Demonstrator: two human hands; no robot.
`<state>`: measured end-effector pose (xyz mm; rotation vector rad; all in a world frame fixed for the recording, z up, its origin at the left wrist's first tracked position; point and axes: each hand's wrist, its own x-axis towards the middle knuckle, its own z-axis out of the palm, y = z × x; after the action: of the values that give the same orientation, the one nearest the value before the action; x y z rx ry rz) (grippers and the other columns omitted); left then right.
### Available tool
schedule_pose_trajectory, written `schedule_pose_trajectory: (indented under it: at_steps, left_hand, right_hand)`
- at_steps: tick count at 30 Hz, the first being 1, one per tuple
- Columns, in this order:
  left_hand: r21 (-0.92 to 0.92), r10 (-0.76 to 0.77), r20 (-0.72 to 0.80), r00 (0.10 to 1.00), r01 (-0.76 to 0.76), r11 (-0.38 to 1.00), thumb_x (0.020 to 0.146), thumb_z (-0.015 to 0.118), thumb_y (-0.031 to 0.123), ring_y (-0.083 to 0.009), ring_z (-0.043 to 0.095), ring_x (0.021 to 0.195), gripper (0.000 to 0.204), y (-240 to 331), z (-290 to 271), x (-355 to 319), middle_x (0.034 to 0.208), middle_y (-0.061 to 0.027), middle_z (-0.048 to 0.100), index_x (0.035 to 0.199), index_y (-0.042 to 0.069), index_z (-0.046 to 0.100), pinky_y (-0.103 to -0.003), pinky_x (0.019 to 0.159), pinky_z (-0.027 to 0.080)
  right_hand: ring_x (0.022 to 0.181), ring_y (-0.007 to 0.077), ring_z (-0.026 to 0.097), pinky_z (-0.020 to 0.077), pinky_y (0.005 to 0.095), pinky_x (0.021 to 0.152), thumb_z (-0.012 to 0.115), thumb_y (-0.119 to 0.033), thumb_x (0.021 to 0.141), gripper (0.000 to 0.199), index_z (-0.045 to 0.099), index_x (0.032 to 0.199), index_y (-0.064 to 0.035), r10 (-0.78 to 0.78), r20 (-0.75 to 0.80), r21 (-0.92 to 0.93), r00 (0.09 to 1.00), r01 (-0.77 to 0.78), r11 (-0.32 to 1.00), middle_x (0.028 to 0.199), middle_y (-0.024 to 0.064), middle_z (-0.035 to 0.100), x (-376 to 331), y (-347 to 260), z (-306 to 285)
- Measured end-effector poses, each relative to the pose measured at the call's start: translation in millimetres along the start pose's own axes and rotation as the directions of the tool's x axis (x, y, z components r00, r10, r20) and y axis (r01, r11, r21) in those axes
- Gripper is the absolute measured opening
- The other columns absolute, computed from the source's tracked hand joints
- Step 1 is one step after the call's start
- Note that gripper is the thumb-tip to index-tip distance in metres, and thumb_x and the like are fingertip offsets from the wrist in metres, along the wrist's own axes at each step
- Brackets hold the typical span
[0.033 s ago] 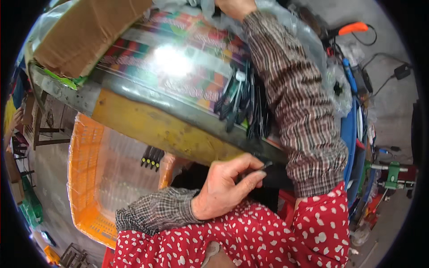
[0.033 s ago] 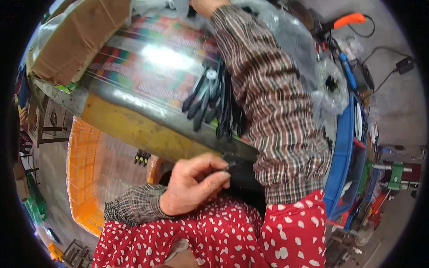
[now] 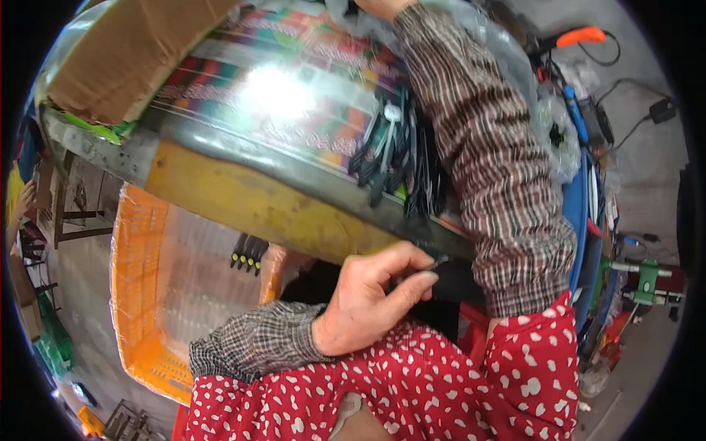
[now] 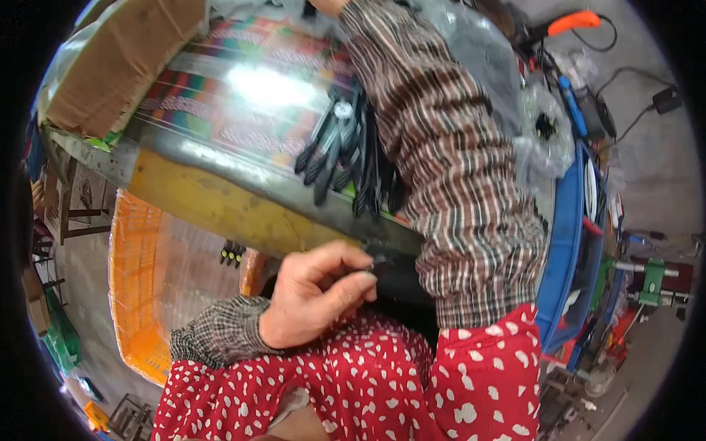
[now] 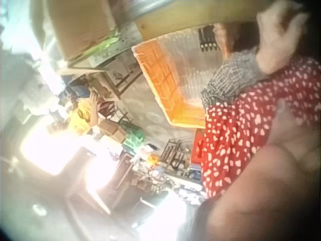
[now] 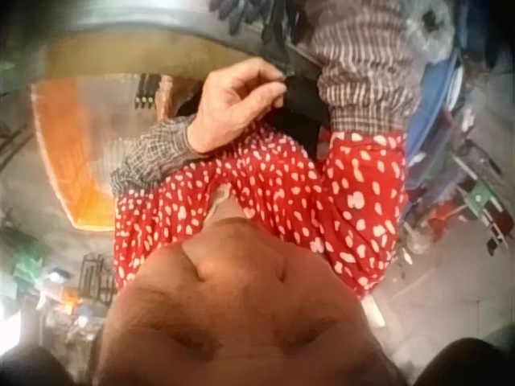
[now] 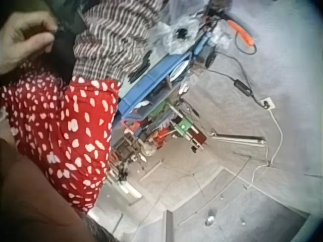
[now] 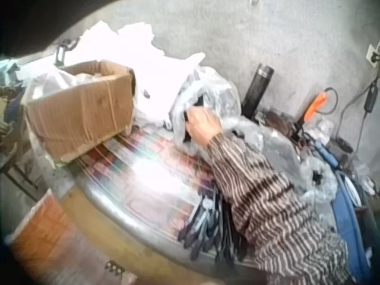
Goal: The person assembles small black plastic components by hand, taking them from bins and fitting them together.
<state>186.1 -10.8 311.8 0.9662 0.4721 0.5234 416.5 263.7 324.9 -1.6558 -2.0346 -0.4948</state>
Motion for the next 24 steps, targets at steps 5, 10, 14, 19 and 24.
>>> schedule_pose_trajectory:
  at_steps: [5,10,14,19,24]
  left_hand:
    - [-0.067,-0.008,0.063,0.998,0.012,0.998,0.090,0.056,0.003,-0.0041,0.051,0.057,0.011,-5.5,-7.4,2.0,0.076,-0.0055,0.062,0.100,-0.003,0.055,-0.017,0.049,0.040]
    - [-0.053,0.015,0.052,0.999,-0.013,0.999,0.090,0.056,0.004,-0.0041,0.051,0.057,0.011,-7.6,-3.9,4.2,0.076,-0.0057,0.062,0.099,-0.003,0.055,-0.017,0.049,0.040]
    - [-0.049,0.018,0.031,0.999,-0.017,0.999,0.090,0.056,0.004,-0.0043,0.051,0.058,0.011,-6.3,-4.0,1.3,0.076,-0.0054,0.062,0.099,-0.003,0.055,-0.017,0.050,0.040]
    - [-0.075,0.003,0.044,0.999,0.001,0.997,0.090,0.056,0.005,-0.0040,0.051,0.058,0.010,-6.7,1.4,0.5,0.076,-0.0042,0.062,0.098,-0.002,0.055,-0.017,0.050,0.040]
    - [-0.049,0.021,0.032,0.999,-0.019,0.999,0.091,0.056,0.005,-0.0030,0.051,0.057,0.010,-5.9,-1.2,-3.3,0.075,-0.0034,0.062,0.097,-0.002,0.056,-0.016,0.050,0.040]
  right_hand:
    - [0.089,0.0426,0.059,0.0475,0.0485,0.076,0.053,-0.010,0.076,0.017,0.060,0.085,0.0022,0.146,0.154,0.021,0.977,-0.151,0.988,0.091,0.0266,0.061,9.9,-13.5,-7.8]
    - [0.091,0.0426,0.059,0.0474,0.0470,0.079,0.058,-0.012,0.073,0.019,0.059,0.085,0.0030,0.253,0.168,0.033,0.953,-0.262,0.965,0.092,0.0272,0.061,10.2,-10.0,-16.6]
    - [0.094,0.0409,0.058,0.0474,0.0455,0.079,0.061,-0.013,0.071,0.023,0.057,0.087,0.0030,0.289,0.193,0.056,0.938,-0.304,0.951,0.096,0.0278,0.059,9.3,-16.0,-21.0]
    - [0.092,0.0415,0.057,0.0463,0.0486,0.078,0.062,-0.015,0.074,0.024,0.057,0.091,0.0002,0.228,0.081,0.042,0.970,-0.232,0.972,0.095,0.0247,0.060,-1.8,3.7,-0.6]
    - [0.080,0.0353,0.064,0.0511,0.0432,0.073,0.068,-0.024,0.072,0.026,0.068,0.084,-0.0019,0.226,0.102,-0.162,0.969,-0.208,0.965,0.085,0.0207,0.066,-1.5,-26.8,-9.6]
